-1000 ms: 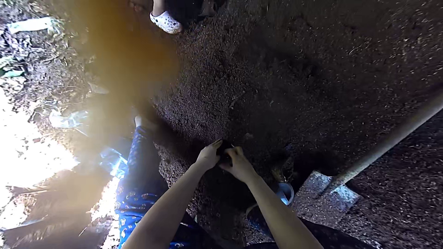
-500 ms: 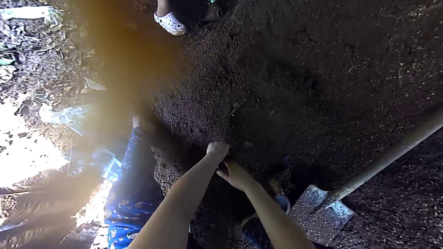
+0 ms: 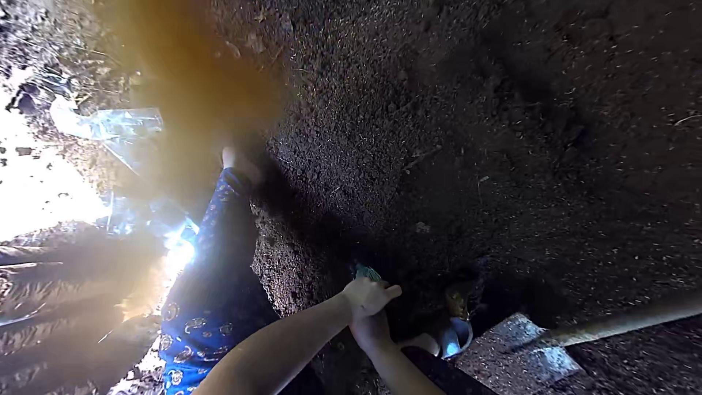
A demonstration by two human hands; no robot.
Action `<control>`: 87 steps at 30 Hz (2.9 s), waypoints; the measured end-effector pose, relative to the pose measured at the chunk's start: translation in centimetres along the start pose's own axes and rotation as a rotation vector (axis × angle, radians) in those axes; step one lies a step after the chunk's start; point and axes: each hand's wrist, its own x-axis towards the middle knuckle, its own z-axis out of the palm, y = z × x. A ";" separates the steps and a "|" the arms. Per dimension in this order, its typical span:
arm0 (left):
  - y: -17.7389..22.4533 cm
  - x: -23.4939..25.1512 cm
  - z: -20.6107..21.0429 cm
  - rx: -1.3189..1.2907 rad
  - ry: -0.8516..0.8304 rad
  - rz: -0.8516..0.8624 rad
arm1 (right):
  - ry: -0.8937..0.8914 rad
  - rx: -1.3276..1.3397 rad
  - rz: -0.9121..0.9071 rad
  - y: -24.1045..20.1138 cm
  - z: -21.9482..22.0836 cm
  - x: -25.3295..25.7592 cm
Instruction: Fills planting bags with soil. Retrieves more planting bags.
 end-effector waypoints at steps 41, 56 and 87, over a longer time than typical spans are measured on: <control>-0.4 0.6 -7.5 -0.297 0.239 -0.731 | 0.542 0.081 -0.148 9.0 -6.5 1.9; 0.1 4.0 -7.0 0.214 0.134 -0.591 | 0.301 -0.022 -0.371 7.9 -7.2 2.0; -0.1 -2.9 1.5 -0.046 -0.086 -0.056 | 0.072 0.021 -0.075 0.6 3.6 -1.0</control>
